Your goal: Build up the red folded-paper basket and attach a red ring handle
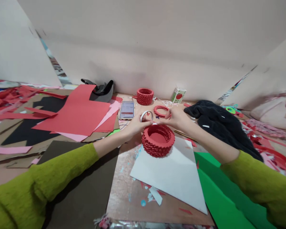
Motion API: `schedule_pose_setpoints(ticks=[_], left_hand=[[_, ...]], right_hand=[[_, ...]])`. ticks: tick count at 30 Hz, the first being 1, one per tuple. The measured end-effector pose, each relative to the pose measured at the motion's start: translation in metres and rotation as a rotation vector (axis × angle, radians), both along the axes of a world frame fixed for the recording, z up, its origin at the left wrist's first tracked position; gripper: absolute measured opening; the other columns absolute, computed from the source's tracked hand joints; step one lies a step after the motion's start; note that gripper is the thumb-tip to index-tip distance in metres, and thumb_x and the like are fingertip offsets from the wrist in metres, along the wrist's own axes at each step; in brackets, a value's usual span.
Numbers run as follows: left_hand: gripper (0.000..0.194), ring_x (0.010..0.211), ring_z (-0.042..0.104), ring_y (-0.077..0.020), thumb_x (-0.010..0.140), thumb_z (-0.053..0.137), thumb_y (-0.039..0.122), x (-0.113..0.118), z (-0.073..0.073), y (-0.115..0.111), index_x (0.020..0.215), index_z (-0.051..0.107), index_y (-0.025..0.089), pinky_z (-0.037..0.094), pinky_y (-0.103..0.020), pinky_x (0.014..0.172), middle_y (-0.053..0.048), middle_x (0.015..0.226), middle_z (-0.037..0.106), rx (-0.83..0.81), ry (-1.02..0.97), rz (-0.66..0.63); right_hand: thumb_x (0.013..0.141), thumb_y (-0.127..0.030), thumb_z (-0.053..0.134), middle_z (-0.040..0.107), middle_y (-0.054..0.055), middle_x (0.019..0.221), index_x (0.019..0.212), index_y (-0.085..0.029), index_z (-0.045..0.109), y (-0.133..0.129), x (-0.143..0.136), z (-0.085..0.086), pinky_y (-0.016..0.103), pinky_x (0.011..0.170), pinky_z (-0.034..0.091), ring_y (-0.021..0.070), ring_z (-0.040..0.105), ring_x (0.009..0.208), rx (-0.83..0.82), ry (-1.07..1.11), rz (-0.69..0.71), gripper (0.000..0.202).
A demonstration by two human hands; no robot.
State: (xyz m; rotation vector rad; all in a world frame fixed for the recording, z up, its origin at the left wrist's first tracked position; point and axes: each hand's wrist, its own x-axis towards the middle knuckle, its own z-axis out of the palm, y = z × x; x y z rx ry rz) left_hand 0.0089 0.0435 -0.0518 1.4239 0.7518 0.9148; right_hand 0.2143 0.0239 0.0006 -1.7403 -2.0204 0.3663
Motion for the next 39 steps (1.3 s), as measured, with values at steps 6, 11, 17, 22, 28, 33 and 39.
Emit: schedule_pose_setpoints(ticks=[6, 11, 17, 22, 28, 33, 39], left_hand=[[0.033, 0.070, 0.059, -0.0116, 0.074, 0.075, 0.027, -0.001, 0.004, -0.005, 0.095, 0.051, 0.018, 0.046, -0.026, 0.066, 0.002, 0.082, 0.061, -0.023, -0.022, 0.025], [0.035, 0.078, 0.062, -0.0144, 0.073, 0.077, 0.027, 0.000, 0.008, -0.006, 0.096, 0.052, 0.017, 0.047, -0.028, 0.071, -0.002, 0.089, 0.064, -0.045, -0.008, 0.043], [0.037, 0.079, 0.062, -0.0145, 0.073, 0.076, 0.025, 0.001, 0.002, 0.000, 0.098, 0.051, 0.016, 0.046, -0.028, 0.072, -0.002, 0.089, 0.065, -0.009, 0.019, 0.033], [0.032, 0.079, 0.061, -0.0145, 0.072, 0.075, 0.024, 0.002, -0.004, 0.005, 0.094, 0.053, 0.016, 0.046, -0.029, 0.075, -0.003, 0.089, 0.064, -0.004, -0.021, 0.033], [0.010, 0.079, 0.059, -0.0117, 0.079, 0.059, 0.018, -0.006, 0.001, 0.024, 0.088, 0.053, 0.017, 0.043, -0.025, 0.069, -0.002, 0.091, 0.063, 0.008, -0.222, -0.022], [0.022, 0.102, 0.060, -0.0168, 0.088, 0.061, 0.028, -0.010, 0.023, 0.011, 0.107, 0.057, 0.017, 0.045, -0.027, 0.079, -0.007, 0.105, 0.064, 0.250, -0.160, -0.098], [0.027, 0.096, 0.063, -0.0162, 0.083, 0.070, 0.022, -0.005, 0.031, -0.004, 0.108, 0.059, 0.018, 0.050, -0.032, 0.088, -0.007, 0.113, 0.065, 0.319, -0.213, -0.209]], right_hand=[[0.071, -0.055, 0.075, 0.069, 0.006, 0.075, 0.069, -0.018, 0.066, 0.003, 0.013, -0.006, 0.030, 0.067, 0.049, 0.0191, 0.064, 0.074, -0.194, 0.407, 0.004, 0.038], [0.065, -0.045, 0.084, 0.072, 0.005, 0.082, 0.076, -0.020, 0.072, 0.000, -0.015, -0.021, 0.031, 0.077, 0.052, 0.0218, 0.065, 0.085, -0.311, 0.595, -0.012, 0.029], [0.074, -0.019, 0.075, 0.072, 0.006, 0.082, 0.082, -0.017, 0.071, 0.005, -0.016, -0.029, 0.030, 0.078, 0.054, 0.0182, 0.067, 0.078, -0.661, 1.000, -0.065, 0.009], [0.078, -0.014, 0.068, 0.072, 0.008, 0.082, 0.092, -0.014, 0.072, 0.004, -0.008, -0.025, 0.031, 0.068, 0.055, 0.0167, 0.065, 0.066, -0.717, 1.018, -0.080, 0.015], [0.091, -0.029, 0.060, 0.070, 0.007, 0.110, 0.098, -0.018, 0.070, 0.001, -0.013, -0.015, 0.030, 0.092, 0.050, 0.0159, 0.065, 0.096, -0.271, 0.985, -0.037, 0.016], [0.090, -0.027, 0.063, 0.070, 0.006, 0.109, 0.105, -0.021, 0.069, -0.008, -0.024, 0.004, 0.036, 0.089, 0.052, 0.0191, 0.066, 0.096, 0.410, 0.612, 0.206, 0.017], [0.091, -0.017, 0.060, 0.062, 0.007, 0.114, 0.113, -0.026, 0.070, -0.022, -0.035, 0.006, 0.037, 0.091, 0.054, 0.0201, 0.063, 0.105, 0.741, 0.307, 0.363, 0.025]])
